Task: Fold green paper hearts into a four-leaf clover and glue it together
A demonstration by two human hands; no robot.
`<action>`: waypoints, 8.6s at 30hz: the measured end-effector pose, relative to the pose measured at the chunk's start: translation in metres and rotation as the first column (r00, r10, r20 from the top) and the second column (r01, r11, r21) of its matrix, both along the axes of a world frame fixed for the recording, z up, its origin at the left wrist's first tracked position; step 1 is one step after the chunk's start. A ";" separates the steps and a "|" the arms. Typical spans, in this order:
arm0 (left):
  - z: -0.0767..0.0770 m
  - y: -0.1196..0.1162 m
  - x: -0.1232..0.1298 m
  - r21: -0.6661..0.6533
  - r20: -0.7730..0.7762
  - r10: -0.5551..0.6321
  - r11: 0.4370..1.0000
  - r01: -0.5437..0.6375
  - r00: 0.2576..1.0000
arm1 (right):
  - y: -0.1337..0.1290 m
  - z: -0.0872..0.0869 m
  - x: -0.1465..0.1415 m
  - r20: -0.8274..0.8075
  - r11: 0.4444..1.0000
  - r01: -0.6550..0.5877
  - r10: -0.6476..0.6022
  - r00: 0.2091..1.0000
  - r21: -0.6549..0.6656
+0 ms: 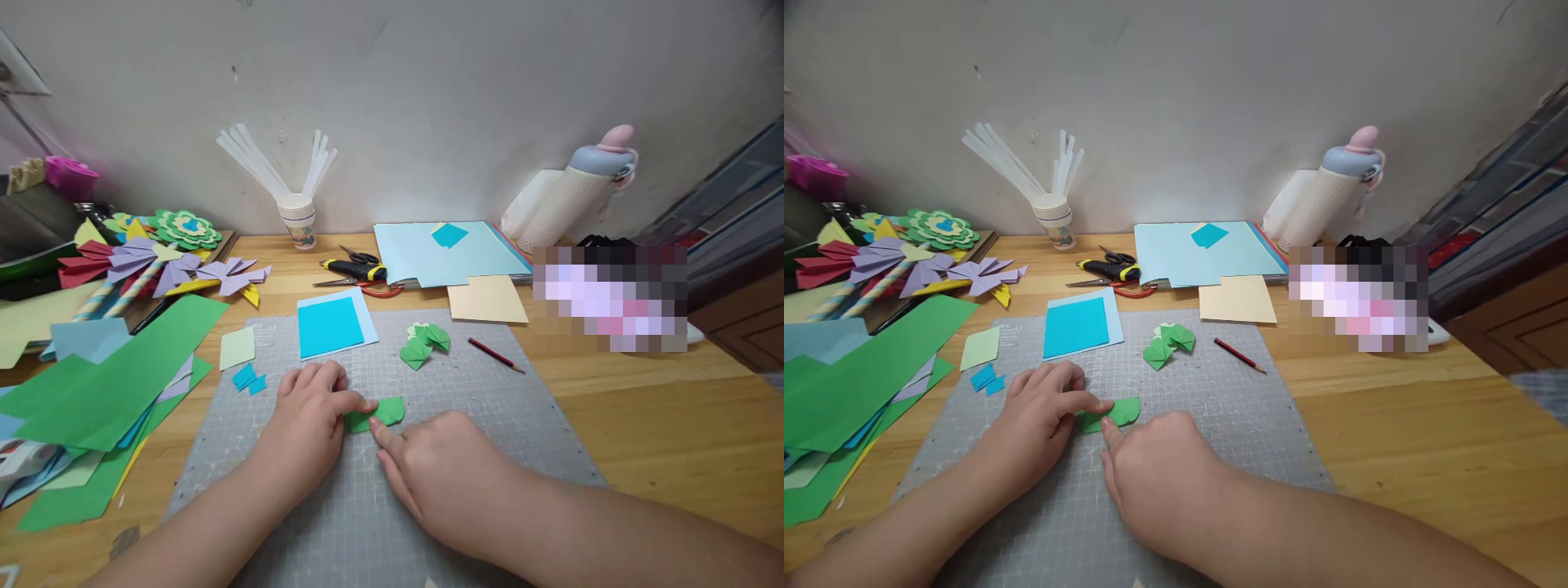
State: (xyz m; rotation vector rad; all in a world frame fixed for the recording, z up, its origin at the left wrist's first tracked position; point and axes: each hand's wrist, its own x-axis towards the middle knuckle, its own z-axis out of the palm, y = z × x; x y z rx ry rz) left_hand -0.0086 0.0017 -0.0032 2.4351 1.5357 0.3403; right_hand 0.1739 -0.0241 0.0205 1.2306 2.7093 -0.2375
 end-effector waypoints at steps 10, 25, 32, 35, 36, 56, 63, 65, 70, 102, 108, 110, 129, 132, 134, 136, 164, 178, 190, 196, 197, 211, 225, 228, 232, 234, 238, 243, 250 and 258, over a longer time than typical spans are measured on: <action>-0.001 -0.001 -0.001 -0.010 0.004 -0.009 1.000 0.009 1.000 | 0.003 0.013 0.004 0.094 0.991 0.124 -0.119 0.988 -0.046; -0.004 -0.002 -0.004 0.002 0.025 -0.038 0.999 0.038 0.999 | 0.021 -0.004 0.014 -0.195 0.977 0.211 -0.213 0.957 -0.031; 0.008 -0.006 -0.002 -0.017 0.057 -0.108 0.994 0.109 0.993 | 0.028 -0.013 0.015 -0.362 0.998 0.057 -0.054 0.930 -0.004; 0.010 -0.007 0.000 -0.011 0.065 -0.145 0.989 0.146 0.987 | 0.031 -0.015 0.016 -0.329 0.999 -0.023 0.034 0.944 0.036; 0.010 -0.006 0.001 -0.011 0.068 -0.149 0.989 0.150 0.987 | 0.032 -0.017 0.017 -0.324 0.997 -0.051 0.065 0.944 0.053; 0.008 -0.005 0.000 -0.449 0.675 0.210 0.878 0.167 0.707 | 0.026 -0.016 0.010 -0.616 0.664 -0.099 -0.614 0.494 -0.741; 0.007 -0.005 0.001 -0.416 0.644 0.172 0.897 0.152 0.746 | 0.027 -0.015 0.011 -0.631 0.674 -0.123 -0.590 0.505 -0.729; 0.007 -0.006 0.002 -0.421 0.636 0.169 0.894 0.154 0.753 | 0.026 -0.014 0.011 -0.648 0.691 -0.141 -0.559 0.518 -0.709; 0.009 -0.007 0.001 -0.467 0.654 0.227 0.871 0.149 0.722 | 0.024 -0.012 0.012 -0.676 0.724 -0.180 -0.482 0.557 -0.665; 0.007 -0.007 0.002 -0.375 0.644 0.141 0.915 0.149 0.752 | 0.030 -0.016 0.007 -0.591 0.594 -0.125 -0.711 0.380 -0.795; 0.004 -0.009 0.001 -0.443 0.664 0.234 0.888 0.121 0.710 | 0.029 -0.017 0.008 -0.607 0.593 -0.161 -0.710 0.358 -0.789; 0.004 -0.009 0.001 -0.445 0.663 0.235 0.887 0.122 0.711 | 0.029 -0.018 0.008 -0.604 0.593 -0.154 -0.714 0.354 -0.790; 0.008 -0.009 0.005 -0.396 0.651 0.159 0.905 0.153 0.743 | 0.023 -0.018 0.004 -0.630 0.631 -0.107 -0.717 0.297 -0.768; 0.010 -0.010 0.006 -0.389 0.647 0.135 0.905 0.172 0.750 | 0.023 -0.018 0.004 -0.627 0.642 -0.095 -0.688 0.367 -0.761; 0.010 -0.011 0.007 -0.398 0.641 0.138 0.901 0.174 0.755 | 0.023 -0.017 0.005 -0.613 0.638 -0.098 -0.670 0.420 -0.764; 0.010 -0.011 0.006 -0.411 0.637 0.146 0.895 0.173 0.757 | 0.024 -0.015 0.006 -0.603 0.633 -0.097 -0.665 0.441 -0.768; 0.005 -0.009 0.002 -0.481 0.698 0.333 0.874 0.072 0.634 | 0.026 -0.019 0.009 -0.603 0.620 -0.094 -0.700 0.384 -0.779; 0.007 -0.008 0.002 -0.475 0.685 0.309 0.876 0.084 0.660 | 0.026 -0.022 0.009 -0.617 0.615 -0.126 -0.711 0.337 -0.778; 0.006 -0.006 0.003 -0.316 0.645 0.163 0.947 0.066 0.747 | 0.028 -0.020 0.010 -0.635 0.635 -0.127 -0.693 0.341 -0.762; 0.004 -0.006 0.003 -0.459 0.756 0.289 0.874 0.161 0.587 | 0.026 -0.018 0.011 -0.693 0.715 -0.109 -0.611 0.382 -0.691; 0.004 -0.006 0.002 -0.477 0.769 0.307 0.859 0.185 0.560 | 0.026 -0.017 0.011 -0.703 0.728 -0.107 -0.597 0.387 -0.677; 0.005 -0.003 0.002 -0.569 0.748 0.394 0.795 0.211 0.534 | 0.022 -0.015 0.011 -0.790 0.860 -0.083 -0.419 0.449 -0.503; 0.008 -0.004 0.002 -0.583 0.730 0.392 0.784 0.211 0.560 | 0.022 -0.016 0.010 -0.724 0.789 -0.063 -0.525 0.448 -0.611; 0.010 -0.005 0.002 -0.593 0.711 0.400 0.783 0.188 0.578 | 0.022 -0.017 0.011 -0.727 0.789 -0.067 -0.524 0.443 -0.610; 0.010 -0.005 0.003 -0.596 0.707 0.402 0.782 0.184 0.582 | 0.021 -0.018 0.011 -0.726 0.789 -0.070 -0.521 0.450 -0.610; 0.010 -0.005 0.003 -0.600 0.709 0.408 0.778 0.187 0.576 | 0.021 -0.018 0.011 -0.726 0.790 -0.068 -0.521 0.450 -0.609; 0.009 -0.005 0.004 -0.587 0.723 0.409 0.789 0.182 0.557 | 0.022 -0.017 0.010 -0.723 0.782 -0.062 -0.539 0.433 -0.620; 0.006 -0.004 0.004 -0.557 0.729 0.377 0.812 0.175 0.570 | 0.021 -0.016 0.010 -0.699 0.754 -0.058 -0.574 0.427 -0.655; 0.003 -0.005 0.002 -0.549 0.751 0.358 0.805 0.224 0.555 | 0.021 -0.014 0.009 -0.726 0.795 -0.059 -0.517 0.453 -0.603; 0.003 -0.008 0.001 -0.495 0.787 0.319 0.837 0.232 0.527 | 0.021 -0.018 0.009 -0.727 0.781 -0.079 -0.533 0.433 -0.619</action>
